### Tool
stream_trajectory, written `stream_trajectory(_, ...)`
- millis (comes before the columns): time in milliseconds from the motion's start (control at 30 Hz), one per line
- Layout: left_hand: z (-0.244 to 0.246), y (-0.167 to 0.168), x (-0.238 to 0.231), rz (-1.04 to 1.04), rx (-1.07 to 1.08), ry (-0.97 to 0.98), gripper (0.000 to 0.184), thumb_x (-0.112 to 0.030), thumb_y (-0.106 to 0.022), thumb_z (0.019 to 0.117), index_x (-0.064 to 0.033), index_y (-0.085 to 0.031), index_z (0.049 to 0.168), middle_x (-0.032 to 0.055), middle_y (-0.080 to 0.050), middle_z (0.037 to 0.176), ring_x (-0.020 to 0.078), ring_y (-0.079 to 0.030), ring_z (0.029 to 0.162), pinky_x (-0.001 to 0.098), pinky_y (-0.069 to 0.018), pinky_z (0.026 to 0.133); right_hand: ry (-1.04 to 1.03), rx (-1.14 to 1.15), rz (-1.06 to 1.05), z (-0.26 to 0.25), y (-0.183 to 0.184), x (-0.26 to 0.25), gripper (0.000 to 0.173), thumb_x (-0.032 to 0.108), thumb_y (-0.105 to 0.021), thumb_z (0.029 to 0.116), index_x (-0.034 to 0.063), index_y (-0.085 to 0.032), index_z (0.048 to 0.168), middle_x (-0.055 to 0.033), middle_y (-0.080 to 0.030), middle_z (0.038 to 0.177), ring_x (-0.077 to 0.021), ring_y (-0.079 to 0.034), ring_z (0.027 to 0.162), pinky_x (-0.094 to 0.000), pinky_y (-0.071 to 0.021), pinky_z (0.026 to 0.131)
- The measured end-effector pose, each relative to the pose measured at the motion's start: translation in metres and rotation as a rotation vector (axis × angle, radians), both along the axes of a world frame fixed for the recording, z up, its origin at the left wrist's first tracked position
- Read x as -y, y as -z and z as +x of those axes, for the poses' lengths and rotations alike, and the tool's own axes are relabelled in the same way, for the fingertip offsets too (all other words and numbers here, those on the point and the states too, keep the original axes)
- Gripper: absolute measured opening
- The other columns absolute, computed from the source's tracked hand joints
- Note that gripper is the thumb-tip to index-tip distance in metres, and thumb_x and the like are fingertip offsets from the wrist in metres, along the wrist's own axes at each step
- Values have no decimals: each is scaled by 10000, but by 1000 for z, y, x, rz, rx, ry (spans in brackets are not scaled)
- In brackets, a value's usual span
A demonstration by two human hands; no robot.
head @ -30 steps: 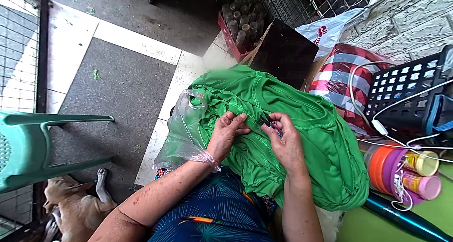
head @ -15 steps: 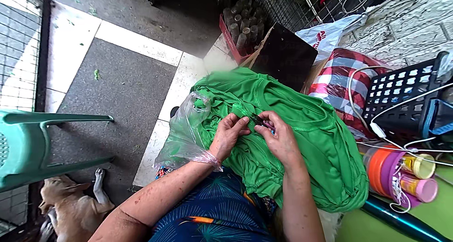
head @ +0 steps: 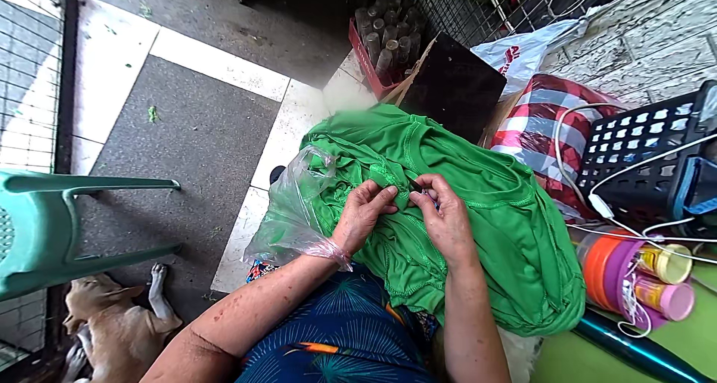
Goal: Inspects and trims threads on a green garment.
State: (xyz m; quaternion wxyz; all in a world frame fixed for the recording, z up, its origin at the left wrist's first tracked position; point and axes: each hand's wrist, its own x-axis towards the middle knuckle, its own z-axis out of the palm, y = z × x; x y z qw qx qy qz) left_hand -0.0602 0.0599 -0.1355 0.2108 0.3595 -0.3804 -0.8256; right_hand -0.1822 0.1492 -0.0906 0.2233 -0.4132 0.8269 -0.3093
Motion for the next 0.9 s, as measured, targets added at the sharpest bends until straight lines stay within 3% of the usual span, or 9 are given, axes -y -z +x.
stream_trajectory(100,0,2,0,35,-17,-16,119,-37,-563,1029,-71,-569,915,-3,-666,804,70,-679,723,246,-593,748,-33,-2,10,0,1,-2,232,76,-651,976,19,-635,1201,-123,-667,889,-231,-646,785,-449,-519,708)
stream_trajectory(233,0,2,1,60,-23,-31,175,-34,-550,1032,-84,-558,865,-15,-658,742,66,-671,682,244,-588,736,-58,-63,-55,2,7,-3,162,66,-636,980,17,-687,1126,-120,-697,909,-232,-675,805,-461,-532,720)
stream_trajectory(367,7,-4,2,-21,-13,45,185,-58,-489,1062,-59,-572,897,1,-693,780,85,-712,741,263,-605,782,60,-110,-117,6,2,-9,238,103,-639,981,16,-635,1203,-107,-681,904,-178,-651,764,-373,-535,695)
stream_trajectory(433,17,-4,6,-246,-2,103,158,-74,-496,1050,-4,-636,1076,45,-746,955,110,-738,864,288,-613,839,78,-238,-127,7,-9,-23,288,145,-663,965,-3,-634,1210,-134,-692,957,-192,-664,804,-358,-545,712)
stream_trajectory(500,22,7,13,-644,59,84,282,-102,-568,1010,24,-635,1253,99,-715,1137,130,-719,944,311,-605,843,52,-379,-97,5,-20,-46,330,197,-706,922,-29,-671,1159,-182,-708,997,-252,-687,838,-388,-555,713)
stream_trajectory(600,13,18,36,-1115,259,20,466,-93,-722,893,43,-584,1317,239,-638,1197,290,-669,948,413,-562,752,77,-494,20,6,-34,-83,393,236,-780,840,-33,-706,1117,-235,-706,1076,-345,-709,842,-469,-564,669)
stream_trajectory(700,-2,15,53,-1197,405,97,549,36,-755,764,11,-632,1298,317,-560,1272,430,-642,944,561,-537,738,176,-545,74,8,-39,-121,374,150,-783,818,-37,-698,1131,-266,-675,1162,-358,-704,836,-462,-564,647)
stream_trajectory(833,-5,12,62,-1090,407,104,346,23,-569,909,14,-663,1242,271,-572,1281,312,-634,902,451,-530,729,351,-594,74,3,-28,-158,249,-24,-683,835,-73,-707,1078,-291,-671,1158,-404,-711,897,-508,-577,690)
stream_trajectory(900,0,16,65,-1049,416,22,326,-64,-541,956,36,-618,1256,237,-608,1182,253,-624,864,412,-527,741,388,-644,-17,2,-17,-166,186,-29,-606,861,-79,-724,995,-271,-697,1093,-362,-716,919,-432,-583,735)
